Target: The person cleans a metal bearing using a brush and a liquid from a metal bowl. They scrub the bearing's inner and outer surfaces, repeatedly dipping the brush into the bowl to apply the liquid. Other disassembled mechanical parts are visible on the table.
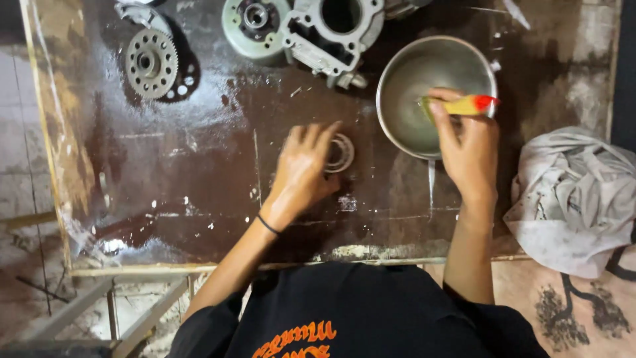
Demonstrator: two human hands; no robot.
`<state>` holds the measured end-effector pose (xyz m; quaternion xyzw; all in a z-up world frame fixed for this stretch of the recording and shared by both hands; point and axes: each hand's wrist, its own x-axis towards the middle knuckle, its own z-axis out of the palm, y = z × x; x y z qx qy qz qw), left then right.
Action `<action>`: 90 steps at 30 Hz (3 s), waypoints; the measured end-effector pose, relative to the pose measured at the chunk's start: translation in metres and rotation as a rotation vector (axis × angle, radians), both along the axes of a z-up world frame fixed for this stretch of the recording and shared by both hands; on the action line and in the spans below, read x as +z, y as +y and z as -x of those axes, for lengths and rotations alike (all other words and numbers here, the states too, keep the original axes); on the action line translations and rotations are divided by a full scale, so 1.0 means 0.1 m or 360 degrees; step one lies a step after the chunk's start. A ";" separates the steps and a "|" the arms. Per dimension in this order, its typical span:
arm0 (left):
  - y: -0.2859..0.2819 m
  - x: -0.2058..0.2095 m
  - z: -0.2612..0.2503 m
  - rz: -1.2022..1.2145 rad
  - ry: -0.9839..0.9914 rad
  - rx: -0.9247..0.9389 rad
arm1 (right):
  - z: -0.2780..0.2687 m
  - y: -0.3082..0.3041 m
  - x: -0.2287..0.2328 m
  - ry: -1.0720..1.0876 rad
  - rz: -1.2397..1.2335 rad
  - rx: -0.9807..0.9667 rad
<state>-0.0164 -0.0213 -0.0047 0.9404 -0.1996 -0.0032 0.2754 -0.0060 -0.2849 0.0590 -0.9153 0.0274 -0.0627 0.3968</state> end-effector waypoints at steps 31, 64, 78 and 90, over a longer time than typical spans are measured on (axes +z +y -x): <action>-0.09 -0.10 0.44 0.0304 -0.0144 0.0188 | 0.40 0.74 -0.14 -0.0240 0.0287 0.0400; 0.23 -0.10 0.25 0.0465 -0.0107 0.0131 | 0.32 0.84 -0.22 0.0367 0.0525 0.0383; 0.38 -0.24 0.42 0.0182 -0.0096 0.0305 | 0.16 1.09 -0.05 0.0183 0.0545 0.0752; 0.35 -0.27 0.41 0.0135 0.0018 0.0365 | 0.15 1.07 -0.34 -0.0042 0.0415 0.0678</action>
